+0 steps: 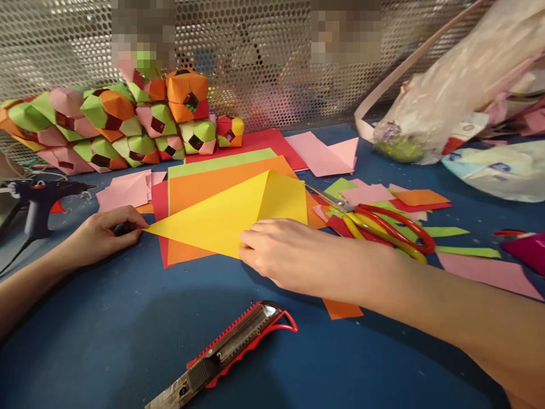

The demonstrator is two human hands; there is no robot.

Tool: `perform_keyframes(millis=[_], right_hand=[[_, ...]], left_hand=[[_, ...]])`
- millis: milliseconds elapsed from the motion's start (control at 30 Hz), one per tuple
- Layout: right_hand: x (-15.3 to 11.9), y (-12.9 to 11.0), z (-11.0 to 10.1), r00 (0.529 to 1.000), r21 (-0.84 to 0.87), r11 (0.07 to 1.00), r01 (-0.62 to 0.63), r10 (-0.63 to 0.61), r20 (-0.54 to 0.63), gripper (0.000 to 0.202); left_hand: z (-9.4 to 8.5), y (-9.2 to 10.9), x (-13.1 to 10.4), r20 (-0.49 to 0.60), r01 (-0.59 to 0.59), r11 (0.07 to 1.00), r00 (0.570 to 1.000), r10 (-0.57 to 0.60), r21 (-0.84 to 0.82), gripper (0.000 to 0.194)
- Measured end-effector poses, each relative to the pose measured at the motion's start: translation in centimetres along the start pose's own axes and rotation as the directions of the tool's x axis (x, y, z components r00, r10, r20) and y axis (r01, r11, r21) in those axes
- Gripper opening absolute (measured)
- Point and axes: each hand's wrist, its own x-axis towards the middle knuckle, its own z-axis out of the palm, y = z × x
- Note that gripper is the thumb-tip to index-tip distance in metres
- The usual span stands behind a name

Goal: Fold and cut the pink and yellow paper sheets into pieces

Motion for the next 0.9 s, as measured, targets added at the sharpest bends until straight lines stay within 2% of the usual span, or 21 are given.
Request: perform_keyframes(millis=[133, 300, 367, 433, 500, 533, 600, 667, 700, 767, 900], right_hand=[[0.0, -0.1, 0.9, 0.996, -0.012, 1.0, 0.008, -0.008, -0.085, 0.025], [0.1, -0.2, 1.0, 0.992, 0.027, 1.0, -0.003, 0.006, -0.123, 0.022], [0.1, -0.2, 1.1, 0.992, 0.025, 1.0, -0.005, 0.008, -0.13, 0.023], [0.1, -0.2, 1.3, 0.991, 0.014, 1.0, -0.005, 0.007, -0.132, 0.023], [0.2, -0.2, 1.4, 0.991, 0.007, 1.0, -0.006, 0.007, -0.136, 0.023], [0.2, -0.3, 1.4, 0.99, 0.007, 1.0, -0.008, 0.009, -0.139, 0.022], [0.3, -0.4, 1.4, 0.989, 0.014, 1.0, -0.019, 0.02, -0.146, 0.022], [0.4, -0.5, 1.4, 0.988, 0.018, 0.999, -0.026, 0.029, -0.153, 0.022], [0.4, -0.6, 1.4, 0.987, 0.016, 0.999, -0.027, 0.03, -0.156, 0.023], [0.4, -0.7, 1.4, 0.987, 0.005, 1.0, -0.026, 0.026, -0.157, 0.025], [0.3, -0.8, 1.4, 0.987, -0.008, 1.0, -0.022, 0.02, -0.16, 0.027]], left_hand=[[0.2, 0.0, -0.2, 0.005, 0.018, 0.999, 1.0, -0.018, -0.035, 0.019], [-0.5, 0.5, -0.2, 0.003, 0.024, 0.999, 1.0, -0.024, -0.027, 0.022], [-0.9, 1.4, -0.2, -0.098, 0.048, 0.999, 0.994, -0.046, 0.011, 0.023], [-1.0, 3.1, -0.3, -0.256, 0.054, 0.997, 0.966, -0.037, 0.059, 0.022], [-0.5, 5.2, -0.6, -0.309, -0.043, 0.992, 0.948, 0.079, 0.122, 0.023], [-0.1, 6.3, -0.7, -0.3, -0.125, 0.977, 0.938, 0.172, 0.171, 0.024], [1.1, 8.3, -0.8, -0.19, -0.284, 0.923, 0.922, 0.337, 0.259, 0.027], [2.7, 9.8, -0.4, -0.058, -0.356, 0.868, 0.915, 0.399, 0.346, 0.03], [3.6, 10.3, 0.0, 0.001, -0.379, 0.846, 0.913, 0.408, 0.377, 0.031], [5.1, 11.0, 1.0, 0.045, -0.392, 0.818, 0.91, 0.412, 0.421, 0.029], [7.2, 11.3, 2.8, 0.049, -0.328, 0.813, 0.936, 0.349, 0.481, 0.03]])
